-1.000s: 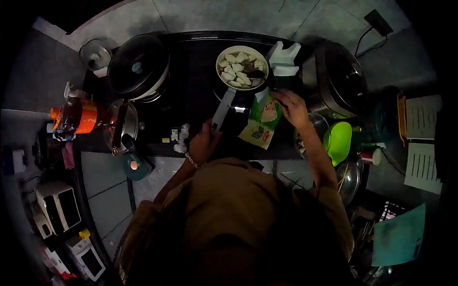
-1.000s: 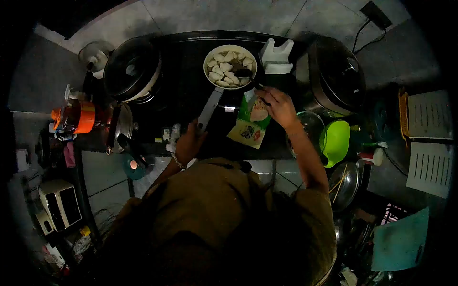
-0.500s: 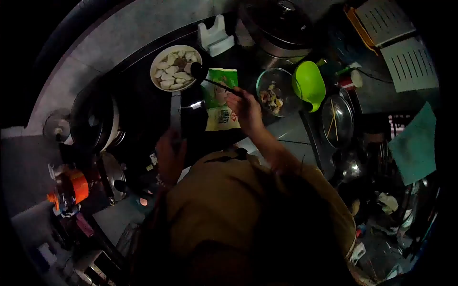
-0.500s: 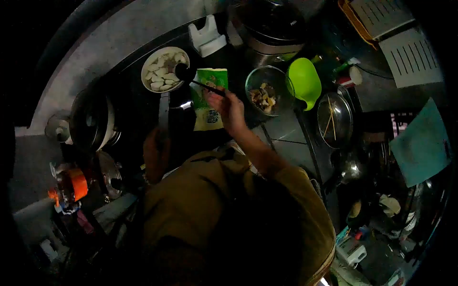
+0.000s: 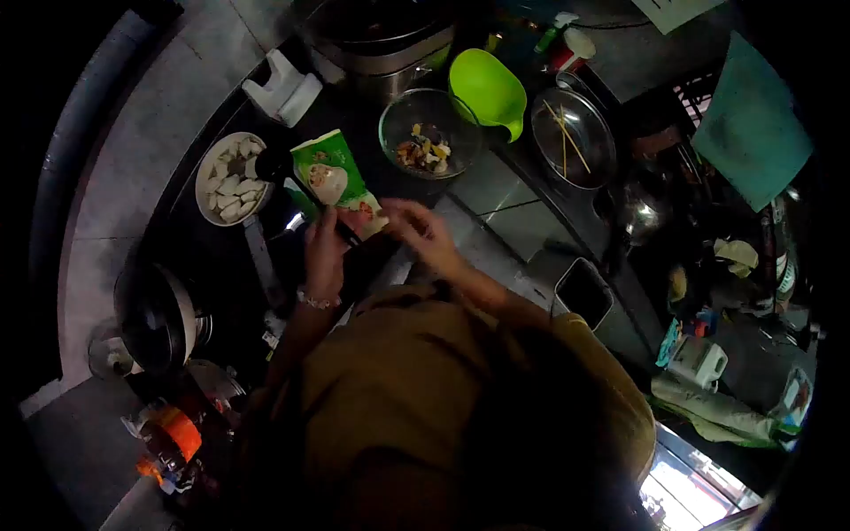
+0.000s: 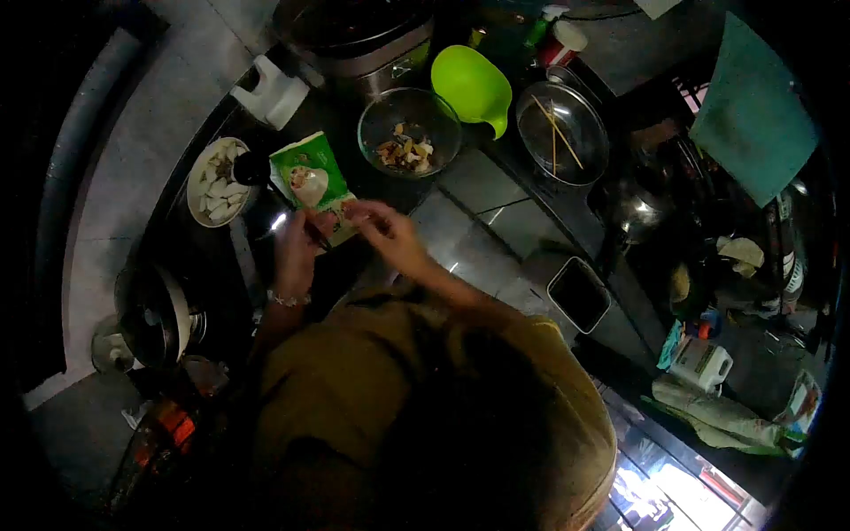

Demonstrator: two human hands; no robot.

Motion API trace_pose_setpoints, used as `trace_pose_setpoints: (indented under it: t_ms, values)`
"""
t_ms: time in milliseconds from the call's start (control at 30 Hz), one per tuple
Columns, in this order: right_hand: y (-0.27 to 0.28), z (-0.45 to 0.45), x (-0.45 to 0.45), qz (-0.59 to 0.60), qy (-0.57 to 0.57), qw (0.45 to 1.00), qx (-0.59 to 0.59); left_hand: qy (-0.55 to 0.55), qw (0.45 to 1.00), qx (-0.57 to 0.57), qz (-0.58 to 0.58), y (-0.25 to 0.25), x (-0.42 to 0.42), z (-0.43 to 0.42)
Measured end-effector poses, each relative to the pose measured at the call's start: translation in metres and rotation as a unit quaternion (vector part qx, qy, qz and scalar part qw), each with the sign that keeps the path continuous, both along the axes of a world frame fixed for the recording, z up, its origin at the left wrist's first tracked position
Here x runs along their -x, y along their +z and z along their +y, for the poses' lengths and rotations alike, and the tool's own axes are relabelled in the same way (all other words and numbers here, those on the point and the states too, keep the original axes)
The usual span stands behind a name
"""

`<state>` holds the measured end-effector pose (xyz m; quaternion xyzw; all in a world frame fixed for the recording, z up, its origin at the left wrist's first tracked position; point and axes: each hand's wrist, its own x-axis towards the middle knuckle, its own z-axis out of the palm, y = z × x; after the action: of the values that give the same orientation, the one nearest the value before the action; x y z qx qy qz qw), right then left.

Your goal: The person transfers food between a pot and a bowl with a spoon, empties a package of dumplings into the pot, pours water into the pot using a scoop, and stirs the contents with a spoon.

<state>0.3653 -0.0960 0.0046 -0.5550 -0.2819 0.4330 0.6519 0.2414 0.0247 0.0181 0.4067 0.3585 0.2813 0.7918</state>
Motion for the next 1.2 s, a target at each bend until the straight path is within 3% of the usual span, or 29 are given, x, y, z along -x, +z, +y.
trace_pose_setpoints:
  t_ms: [67, 100, 167, 233, 367, 433, 467, 533, 567, 600, 633, 667, 733, 800, 867, 900, 933, 967, 1000, 1033, 1067, 1133, 1200]
  values:
    - [-0.041, -0.023, -0.059, -0.052, -0.167, 0.985, -0.002, -0.006, 0.995, 0.075, 0.062, -0.002, -0.010, 0.008]
    - [-0.055, -0.033, -0.090, -0.002, -0.250, 0.968, 0.007, -0.001, 0.995, 0.077, 0.064, -0.004, -0.013, 0.007]
    - [-0.106, -0.049, -0.157, -0.119, -0.355, 0.927, 0.028, 0.003, 0.998, 0.033, 0.060, -0.005, -0.017, 0.003]
    - [-0.113, -0.051, -0.197, -0.253, -0.381, 0.867, 0.200, 0.027, 0.997, 0.015, 0.074, -0.004, -0.022, -0.005]
    - [-0.166, -0.034, -0.250, -0.234, -0.341, 0.888, 0.203, 0.063, 0.994, 0.017, 0.086, -0.007, -0.028, -0.015]
    - [-0.164, -0.021, -0.254, -0.111, -0.381, 0.894, 0.208, 0.086, 0.989, 0.045, 0.109, -0.008, -0.025, -0.023]
    - [-0.155, -0.023, -0.262, -0.139, -0.297, 0.930, 0.164, 0.075, 0.991, 0.014, 0.110, -0.016, -0.019, -0.026]
    - [-0.164, -0.019, -0.270, -0.189, -0.334, 0.906, 0.179, 0.110, 0.986, -0.029, 0.118, -0.015, -0.009, -0.032]
    - [-0.168, -0.023, -0.279, -0.264, -0.281, 0.880, 0.278, 0.089, 0.967, -0.150, 0.184, -0.012, -0.011, -0.037]
    - [-0.148, -0.014, -0.261, -0.134, -0.374, 0.884, 0.247, 0.089, 0.948, -0.205, 0.228, -0.011, -0.007, -0.039]
    - [-0.181, -0.013, -0.275, -0.030, -0.386, 0.896, 0.215, 0.092, 0.922, -0.257, 0.274, -0.010, -0.003, -0.041]
    - [-0.171, -0.007, -0.268, -0.095, -0.423, 0.844, 0.315, 0.103, 0.932, -0.230, 0.259, -0.014, 0.004, -0.041]
    - [-0.153, 0.001, -0.258, -0.053, -0.395, 0.873, 0.280, 0.129, 0.938, -0.210, 0.245, -0.002, 0.008, -0.042]
    - [-0.152, 0.001, -0.260, -0.002, -0.325, 0.902, 0.283, 0.177, 0.970, 0.026, 0.168, 0.012, 0.014, -0.043]
    - [-0.170, -0.003, -0.290, 0.004, -0.254, 0.918, 0.304, 0.189, 0.968, 0.004, 0.163, 0.001, 0.021, -0.050]
    - [-0.194, -0.005, -0.304, -0.232, -0.198, 0.899, 0.314, 0.187, 0.969, -0.012, 0.160, -0.007, 0.025, -0.050]
    - [-0.198, -0.007, -0.308, -0.452, -0.131, 0.828, 0.305, 0.187, 0.969, -0.009, 0.158, -0.006, 0.025, -0.051]
    - [-0.202, -0.001, -0.313, -0.454, -0.131, 0.826, 0.307, 0.188, 0.972, 0.018, 0.139, -0.004, 0.027, -0.050]
    - [-0.195, 0.009, -0.315, -0.265, -0.171, 0.927, 0.204, 0.187, 0.974, 0.047, 0.120, -0.002, 0.029, -0.051]
    - [-0.182, 0.011, -0.315, -0.061, -0.204, 0.973, 0.090, 0.180, 0.975, 0.050, 0.120, -0.002, 0.032, -0.051]
    - [-0.111, 0.012, -0.272, 0.016, -0.162, 0.986, 0.026, 0.166, 0.978, 0.037, 0.125, -0.001, 0.034, -0.050]
    - [-0.070, 0.023, -0.260, 0.014, -0.294, 0.949, 0.110, 0.130, 0.984, 0.031, 0.122, 0.000, 0.032, -0.047]
    - [-0.109, 0.016, -0.309, -0.046, -0.346, 0.932, 0.101, 0.147, 0.961, 0.000, 0.233, 0.006, 0.024, -0.043]
